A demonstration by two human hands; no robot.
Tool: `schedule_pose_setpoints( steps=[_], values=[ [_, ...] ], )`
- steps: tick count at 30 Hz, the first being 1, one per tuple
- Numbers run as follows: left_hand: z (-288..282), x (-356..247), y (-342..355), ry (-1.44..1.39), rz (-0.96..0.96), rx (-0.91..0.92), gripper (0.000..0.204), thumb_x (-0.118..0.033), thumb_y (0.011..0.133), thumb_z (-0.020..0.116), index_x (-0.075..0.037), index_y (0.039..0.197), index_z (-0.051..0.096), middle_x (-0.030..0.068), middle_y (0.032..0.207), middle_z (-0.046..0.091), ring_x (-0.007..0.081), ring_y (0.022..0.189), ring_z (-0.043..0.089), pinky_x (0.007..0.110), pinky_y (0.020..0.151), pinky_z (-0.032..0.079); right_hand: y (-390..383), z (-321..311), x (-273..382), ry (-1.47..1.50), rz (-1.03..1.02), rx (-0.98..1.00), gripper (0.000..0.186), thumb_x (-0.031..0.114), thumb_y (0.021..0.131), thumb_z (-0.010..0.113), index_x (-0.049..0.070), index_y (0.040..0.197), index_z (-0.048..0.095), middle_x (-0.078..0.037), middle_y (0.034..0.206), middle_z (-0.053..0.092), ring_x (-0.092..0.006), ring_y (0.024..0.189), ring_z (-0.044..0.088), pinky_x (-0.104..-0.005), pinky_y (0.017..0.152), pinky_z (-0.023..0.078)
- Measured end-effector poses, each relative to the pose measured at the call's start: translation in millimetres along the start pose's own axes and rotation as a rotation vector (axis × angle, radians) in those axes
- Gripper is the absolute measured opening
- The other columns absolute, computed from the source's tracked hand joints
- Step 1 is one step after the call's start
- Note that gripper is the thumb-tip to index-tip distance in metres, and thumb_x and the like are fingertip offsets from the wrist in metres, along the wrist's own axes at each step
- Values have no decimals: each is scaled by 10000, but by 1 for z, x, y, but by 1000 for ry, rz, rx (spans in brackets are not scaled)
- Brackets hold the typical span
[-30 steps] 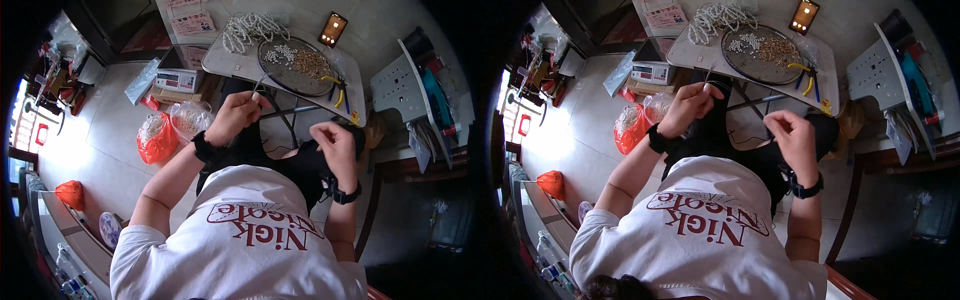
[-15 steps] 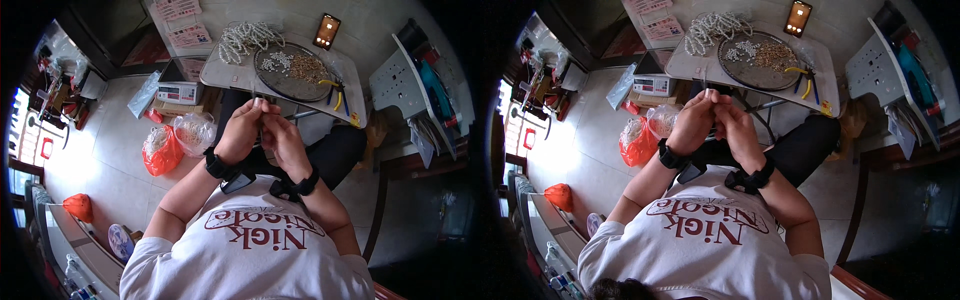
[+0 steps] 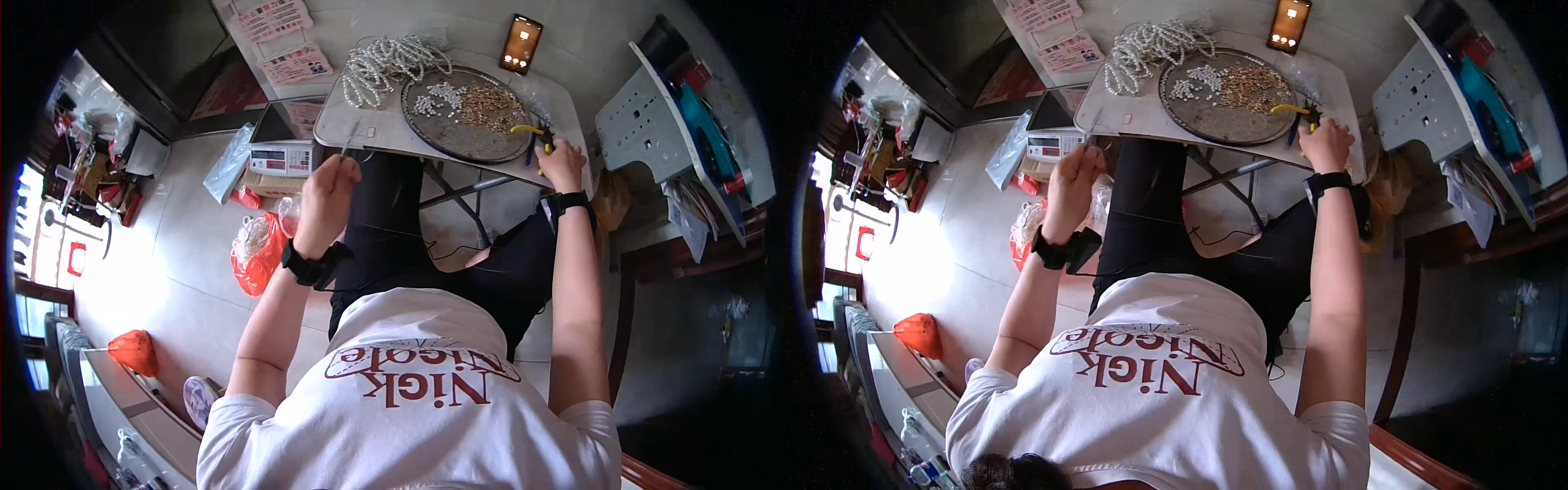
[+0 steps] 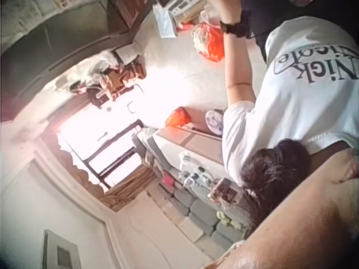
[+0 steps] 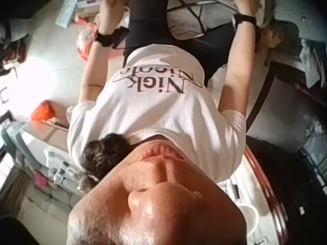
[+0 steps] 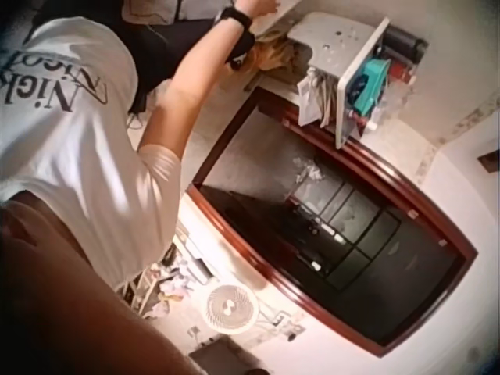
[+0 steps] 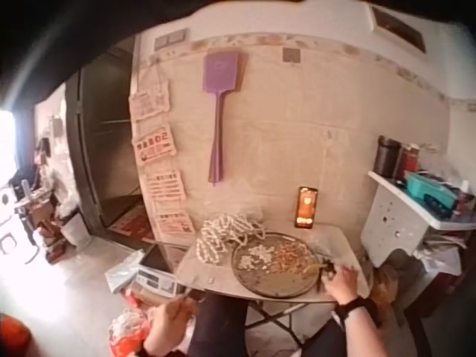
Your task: Assembling a pearl necklace by stringing beads and using pliers to attach hardware.
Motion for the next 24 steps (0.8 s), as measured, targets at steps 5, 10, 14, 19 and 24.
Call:
schedule_pose_setpoints(
  steps=[5,10,14,19,24],
  values=[
    [16,-32,-4,155,40,35,237,-152,982,430,-7,803,487,24,704,492,108,627,446,239,588,386,15,10,-16,97,62,-56,317,184,789,571,-14,1038,567,-260,1071,604,-399,1033,571,-461,887,455],
    [17,-43,-10,189,77,-30,245,-159,983,431,-17,793,493,33,703,511,120,628,472,255,572,396,-15,-13,-14,968,-41,-180,253,222,864,527,15,1009,530,-105,869,604,-277,744,569,-366,626,449],
    [19,-44,-9,260,114,-72,231,-161,977,437,-17,809,504,57,685,531,159,615,506,283,568,414,-112,-51,60,2038,161,685,460,582,868,480,122,880,504,34,706,376,-86,561,323,-210,489,258],
    [24,-62,-11,349,196,-92,96,-29,900,459,16,823,495,168,745,602,347,706,611,366,615,466,-203,-55,140,2164,185,1528,207,314,816,508,128,788,424,35,690,337,-96,570,319,-239,499,286],
    [19,-62,-13,331,228,-124,52,-3,875,465,18,834,489,177,756,601,363,717,610,374,609,470,-242,-75,172,2107,93,1945,497,337,879,339,-11,1199,493,-100,948,542,-177,811,503,-339,709,427]
  ],
)
Point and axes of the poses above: each hand's wrist, its own y-axis towards the middle knuckle, its own z-axis out of the palm, x = y × z, the point moved 5 cm from there along y, towards the middle knuckle
